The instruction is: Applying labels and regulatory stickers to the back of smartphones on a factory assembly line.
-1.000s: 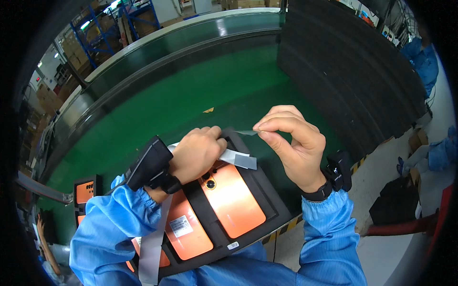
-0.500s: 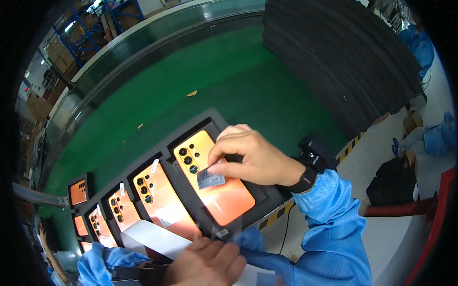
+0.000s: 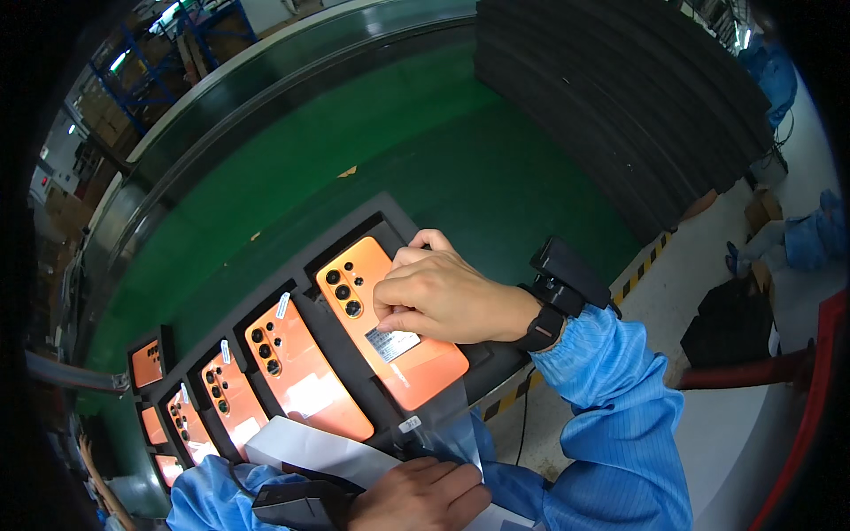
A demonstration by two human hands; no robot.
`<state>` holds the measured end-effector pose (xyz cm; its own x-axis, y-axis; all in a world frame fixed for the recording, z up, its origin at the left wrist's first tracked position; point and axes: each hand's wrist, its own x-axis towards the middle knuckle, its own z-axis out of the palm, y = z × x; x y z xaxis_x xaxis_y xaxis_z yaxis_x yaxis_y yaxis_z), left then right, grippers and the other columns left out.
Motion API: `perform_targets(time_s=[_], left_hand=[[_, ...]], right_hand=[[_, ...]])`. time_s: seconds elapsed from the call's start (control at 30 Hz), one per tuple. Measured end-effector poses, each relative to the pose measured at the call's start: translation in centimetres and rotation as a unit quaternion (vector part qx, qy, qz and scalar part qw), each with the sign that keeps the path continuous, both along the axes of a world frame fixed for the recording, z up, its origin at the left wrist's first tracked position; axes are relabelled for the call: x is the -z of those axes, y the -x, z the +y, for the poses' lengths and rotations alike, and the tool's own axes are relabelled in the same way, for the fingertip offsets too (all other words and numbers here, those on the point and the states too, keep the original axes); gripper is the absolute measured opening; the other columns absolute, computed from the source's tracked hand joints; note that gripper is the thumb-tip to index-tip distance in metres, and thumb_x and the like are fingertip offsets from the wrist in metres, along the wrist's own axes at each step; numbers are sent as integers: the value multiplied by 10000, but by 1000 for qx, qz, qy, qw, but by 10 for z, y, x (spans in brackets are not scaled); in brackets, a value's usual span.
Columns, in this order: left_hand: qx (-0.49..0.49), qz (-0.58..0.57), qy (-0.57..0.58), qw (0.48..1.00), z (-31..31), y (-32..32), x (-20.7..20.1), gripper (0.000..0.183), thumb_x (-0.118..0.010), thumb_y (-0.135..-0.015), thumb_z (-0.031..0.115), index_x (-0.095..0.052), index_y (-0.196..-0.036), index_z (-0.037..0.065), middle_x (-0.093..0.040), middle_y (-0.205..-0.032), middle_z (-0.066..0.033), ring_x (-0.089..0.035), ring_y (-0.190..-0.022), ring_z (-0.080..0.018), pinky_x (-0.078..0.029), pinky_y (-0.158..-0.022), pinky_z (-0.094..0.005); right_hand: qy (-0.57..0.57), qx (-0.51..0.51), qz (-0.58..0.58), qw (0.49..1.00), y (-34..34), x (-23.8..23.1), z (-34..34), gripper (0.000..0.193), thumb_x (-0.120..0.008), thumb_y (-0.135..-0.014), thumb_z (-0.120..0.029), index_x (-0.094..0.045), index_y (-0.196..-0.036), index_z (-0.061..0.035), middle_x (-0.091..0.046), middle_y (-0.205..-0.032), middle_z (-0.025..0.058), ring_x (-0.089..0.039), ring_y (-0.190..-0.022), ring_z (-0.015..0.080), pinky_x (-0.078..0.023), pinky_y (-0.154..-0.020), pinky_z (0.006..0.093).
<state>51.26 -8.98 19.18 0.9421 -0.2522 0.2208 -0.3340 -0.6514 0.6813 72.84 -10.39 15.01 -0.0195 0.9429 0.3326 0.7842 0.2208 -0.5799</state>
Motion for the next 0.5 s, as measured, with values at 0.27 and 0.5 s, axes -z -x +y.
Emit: perform_targets(time_s=[0.27, 0.5], left_hand=[[16, 1, 8, 1000, 1, -1, 3, 148, -539, -670, 149, -520, -774, 45, -491, -752, -83, -556, -692, -233, -460, -634, -340], [7, -2, 7, 1000, 0, -2, 4, 134, -536, -670, 144, -520, -754, 42, -486, -740, -86, -556, -684, -238, -464, -621, -346]], right_hand=[[-9, 1, -6, 1000, 0, 2, 1, 146, -609, -794, -202, -586, -688, -105, -605, -683, -13, -495, -726, 152, -284, -869, 349], [1, -1, -6, 1000, -1, 0, 2, 140, -608, -793, -197, -582, -690, -106, -602, -680, -13, -495, -725, 154, -286, -864, 352]])
